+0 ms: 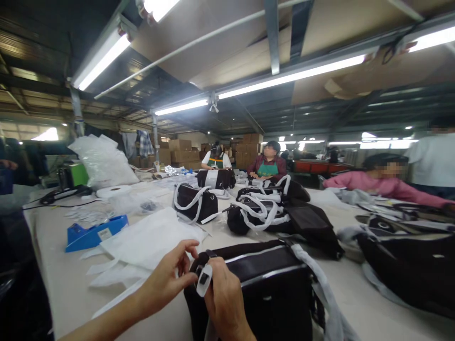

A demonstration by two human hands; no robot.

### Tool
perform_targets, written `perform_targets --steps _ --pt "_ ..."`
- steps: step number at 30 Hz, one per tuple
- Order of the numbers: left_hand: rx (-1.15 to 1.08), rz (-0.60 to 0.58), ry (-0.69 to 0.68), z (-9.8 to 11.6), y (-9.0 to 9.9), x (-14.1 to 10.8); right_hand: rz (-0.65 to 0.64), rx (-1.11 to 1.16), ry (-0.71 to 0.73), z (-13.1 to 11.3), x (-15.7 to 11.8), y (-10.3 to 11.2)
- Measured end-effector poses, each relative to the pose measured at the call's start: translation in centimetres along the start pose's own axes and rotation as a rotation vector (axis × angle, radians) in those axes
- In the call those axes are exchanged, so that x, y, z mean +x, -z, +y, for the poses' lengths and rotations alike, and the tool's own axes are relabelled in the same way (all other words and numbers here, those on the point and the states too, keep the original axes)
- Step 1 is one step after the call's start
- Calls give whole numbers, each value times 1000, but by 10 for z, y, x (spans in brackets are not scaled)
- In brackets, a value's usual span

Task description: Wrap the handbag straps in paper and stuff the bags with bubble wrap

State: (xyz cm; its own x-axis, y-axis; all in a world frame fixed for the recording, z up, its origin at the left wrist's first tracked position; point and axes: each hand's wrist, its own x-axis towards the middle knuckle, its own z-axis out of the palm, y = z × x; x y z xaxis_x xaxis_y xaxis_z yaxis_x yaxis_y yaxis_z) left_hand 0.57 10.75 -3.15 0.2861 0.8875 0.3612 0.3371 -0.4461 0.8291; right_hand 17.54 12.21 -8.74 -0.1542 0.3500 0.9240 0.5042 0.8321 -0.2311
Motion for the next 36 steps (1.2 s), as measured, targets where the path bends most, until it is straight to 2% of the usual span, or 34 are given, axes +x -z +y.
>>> perform_targets --steps 2,6,11,17,21,25,30,32,36 --pt "44 20 -92 -3 3 3 10 19 22 0 0 0" --pt "123 -63 -207 -4 4 2 15 30 74 2 -1 -1" --pt "57 17 -297 -7 -4 1 43 -52 127 8 -7 -3" --pt "23 17 -294 -11 -3 7 47 -98 162 11 -11 -5" --pt "39 -4 -302 -14 0 15 -40 -130 221 14 -14 0" --pt "78 -27 -255 -11 -1 21 -93 -156 200 11 -11 6" --pt "53 -57 -216 -4 -2 25 -31 -104 181 1 -1 5" --pt "23 -103 -228 -2 2 30 3 -85 189 -2 1 3" --pt "-54 -308 -194 0 12 47 17 -51 154 -6 3 1"
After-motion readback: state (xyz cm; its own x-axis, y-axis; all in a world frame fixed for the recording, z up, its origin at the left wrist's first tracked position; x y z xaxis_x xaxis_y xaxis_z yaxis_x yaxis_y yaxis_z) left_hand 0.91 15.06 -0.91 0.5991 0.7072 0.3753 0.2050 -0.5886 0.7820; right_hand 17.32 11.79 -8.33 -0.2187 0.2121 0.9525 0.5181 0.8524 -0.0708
